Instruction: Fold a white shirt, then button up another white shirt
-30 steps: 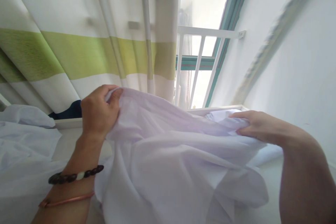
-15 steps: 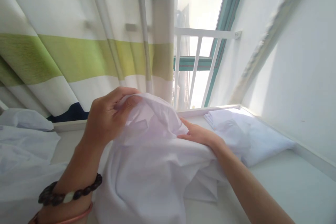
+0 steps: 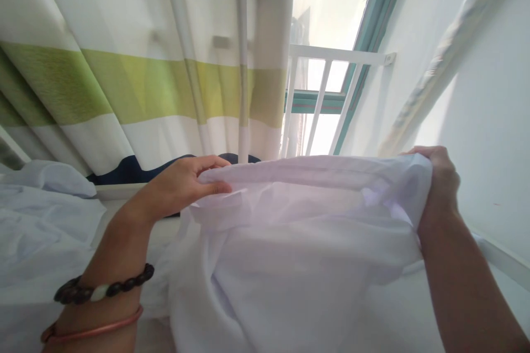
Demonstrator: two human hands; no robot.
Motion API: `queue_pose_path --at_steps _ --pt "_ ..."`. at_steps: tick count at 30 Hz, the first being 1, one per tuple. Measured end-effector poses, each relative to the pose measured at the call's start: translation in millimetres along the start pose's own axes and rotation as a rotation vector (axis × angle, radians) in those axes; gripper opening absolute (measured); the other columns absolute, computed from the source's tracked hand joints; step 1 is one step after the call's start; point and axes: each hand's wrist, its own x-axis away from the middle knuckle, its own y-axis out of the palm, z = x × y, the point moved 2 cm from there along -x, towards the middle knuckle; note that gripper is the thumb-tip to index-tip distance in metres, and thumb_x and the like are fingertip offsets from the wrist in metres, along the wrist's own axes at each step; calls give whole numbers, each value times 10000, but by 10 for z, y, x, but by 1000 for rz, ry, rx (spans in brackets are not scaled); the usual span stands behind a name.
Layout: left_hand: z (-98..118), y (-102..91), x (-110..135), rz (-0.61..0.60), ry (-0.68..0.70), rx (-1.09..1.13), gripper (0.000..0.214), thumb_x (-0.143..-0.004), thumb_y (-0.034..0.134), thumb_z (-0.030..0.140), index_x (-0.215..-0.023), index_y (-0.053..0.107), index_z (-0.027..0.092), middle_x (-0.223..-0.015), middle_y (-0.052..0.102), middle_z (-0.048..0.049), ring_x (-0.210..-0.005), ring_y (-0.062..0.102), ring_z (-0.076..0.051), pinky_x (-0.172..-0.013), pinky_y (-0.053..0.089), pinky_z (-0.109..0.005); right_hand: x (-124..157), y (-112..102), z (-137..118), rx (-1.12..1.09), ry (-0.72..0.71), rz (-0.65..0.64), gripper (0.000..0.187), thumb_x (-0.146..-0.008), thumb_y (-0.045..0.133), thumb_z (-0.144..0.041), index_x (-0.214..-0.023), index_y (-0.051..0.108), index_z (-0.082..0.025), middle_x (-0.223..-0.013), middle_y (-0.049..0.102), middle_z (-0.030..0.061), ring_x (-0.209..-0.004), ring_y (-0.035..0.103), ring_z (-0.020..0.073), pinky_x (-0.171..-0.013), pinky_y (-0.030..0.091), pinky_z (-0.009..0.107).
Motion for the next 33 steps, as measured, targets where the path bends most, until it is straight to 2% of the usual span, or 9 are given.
queue_pose_path --at_steps 2,4,10,13,18,21,23,26,33 --pt "-13 64 -22 -24 1 -16 336 -720 643 520 -945 701 277 -881 723 41 -780 657 -189 -673 478 -227 37 -21 -15 -59 92 33 287 -795 455 -463 -779 578 -204 -577 496 20 -482 441 163 -414 371 299" --pt "-5 119 -41 11 9 -43 305 -752 608 513 -897 685 255 -854 710 33 -778 645 -191 -683 464 -240 102 59 -70 54 75 -147 231 -756 550 -440 -705 566 -216 -563 510 2 -482 449 152 -416 355 278" --pt "78 202 -40 18 58 17 310 -803 574 510 -879 639 216 -786 673 29 -724 606 -161 -637 427 -214 349 378 -255 383 -221 -667 381 -822 506 -574 -882 664 -232 -903 690 50 -799 620 204 -688 479 316" --pt "127 178 -29 124 34 34 320 -791 594 510 -879 630 204 -721 644 36 -650 568 -139 -583 413 -200 447 455 -260 503 -401 -912 445 -762 569 -635 -989 701 -277 -1131 664 56 -1101 557 283 -921 434 415" --pt "184 91 -14 405 -36 53 243 -764 644 427 -833 636 194 -688 644 49 -598 540 -108 -567 418 -171 474 399 -217 660 -529 -840 513 -626 710 -641 -1046 710 -348 -1457 427 25 -1387 245 367 -1111 144 578" --pt "181 57 -15 479 -51 84 218 -739 674 388 -829 646 191 -666 656 47 -582 553 -105 -538 420 -156 502 408 -253 713 -593 -788 255 -671 753 -471 -876 737 -320 -1434 457 3 -1401 226 357 -1125 34 586" --pt "166 47 -17 487 -48 84 215 -737 678 379 -839 650 191 -664 663 45 -577 565 -106 -533 429 -156 516 452 -294 684 -651 -773 87 -780 661 -355 -768 706 -282 -1313 573 10 -1353 343 323 -1129 70 570" --pt "128 38 -18 497 -42 84 208 -741 674 370 -853 650 197 -669 668 45 -576 579 -107 -535 440 -157 469 521 -267 581 -621 -756 160 -860 541 -369 -893 659 -266 -1156 661 39 -1164 548 276 -1051 324 493" --pt "21 26 -34 510 -17 168 192 -731 694 339 -855 647 200 -701 665 51 -596 579 -102 -565 448 -166 225 603 300 623 -182 -954 797 -742 649 -505 -1427 400 -181 -1353 545 130 -1219 515 309 -1024 395 400"
